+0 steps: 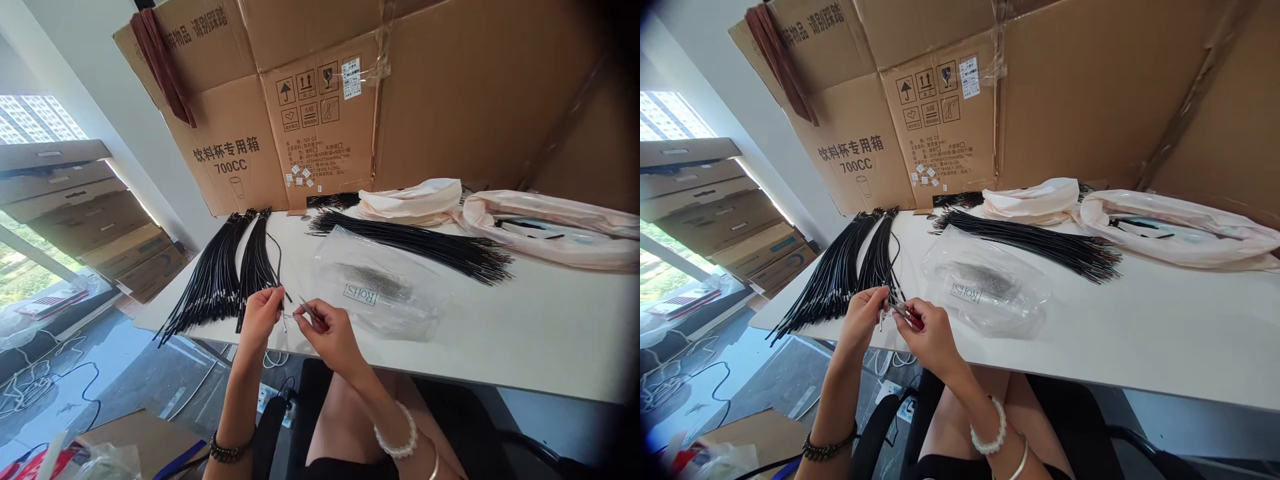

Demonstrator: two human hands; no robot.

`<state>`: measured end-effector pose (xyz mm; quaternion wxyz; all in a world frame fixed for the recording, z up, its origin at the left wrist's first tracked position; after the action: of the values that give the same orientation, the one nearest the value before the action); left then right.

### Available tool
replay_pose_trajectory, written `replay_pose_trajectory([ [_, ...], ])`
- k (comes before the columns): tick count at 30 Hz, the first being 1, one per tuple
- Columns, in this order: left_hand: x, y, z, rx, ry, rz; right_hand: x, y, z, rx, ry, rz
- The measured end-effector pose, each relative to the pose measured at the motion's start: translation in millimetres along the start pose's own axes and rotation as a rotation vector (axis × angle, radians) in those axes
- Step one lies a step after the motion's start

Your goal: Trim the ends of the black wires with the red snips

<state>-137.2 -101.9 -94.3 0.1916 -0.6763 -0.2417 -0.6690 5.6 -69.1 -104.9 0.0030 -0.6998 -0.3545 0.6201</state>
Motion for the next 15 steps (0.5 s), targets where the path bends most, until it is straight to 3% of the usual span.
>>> replay_pose_trajectory([
  [7,-6,-4,5.3,0.046,-0.022,0.021,3,13,-11,-0.064,0.087,-0.120],
  [11,-1,0,8.8,0.076,-0.036,0.093,1,7,-16,-0.075,0.164,-0.295],
  [15,18,9,19.0,0.136,-0.034,0.246,-16,-7,-34,-0.142,0.243,-0.496],
])
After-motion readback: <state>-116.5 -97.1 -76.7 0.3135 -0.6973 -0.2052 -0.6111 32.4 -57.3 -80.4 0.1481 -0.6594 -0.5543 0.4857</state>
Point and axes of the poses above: each hand's wrist, its own y-axis away from the middle knuckle, its own z-axis out of the palm, x = y × z, the point moved 1 cm from there along -y, towards the middle knuckle, and after that the axes turned 8 degrees about y, right-handed, at the moved point
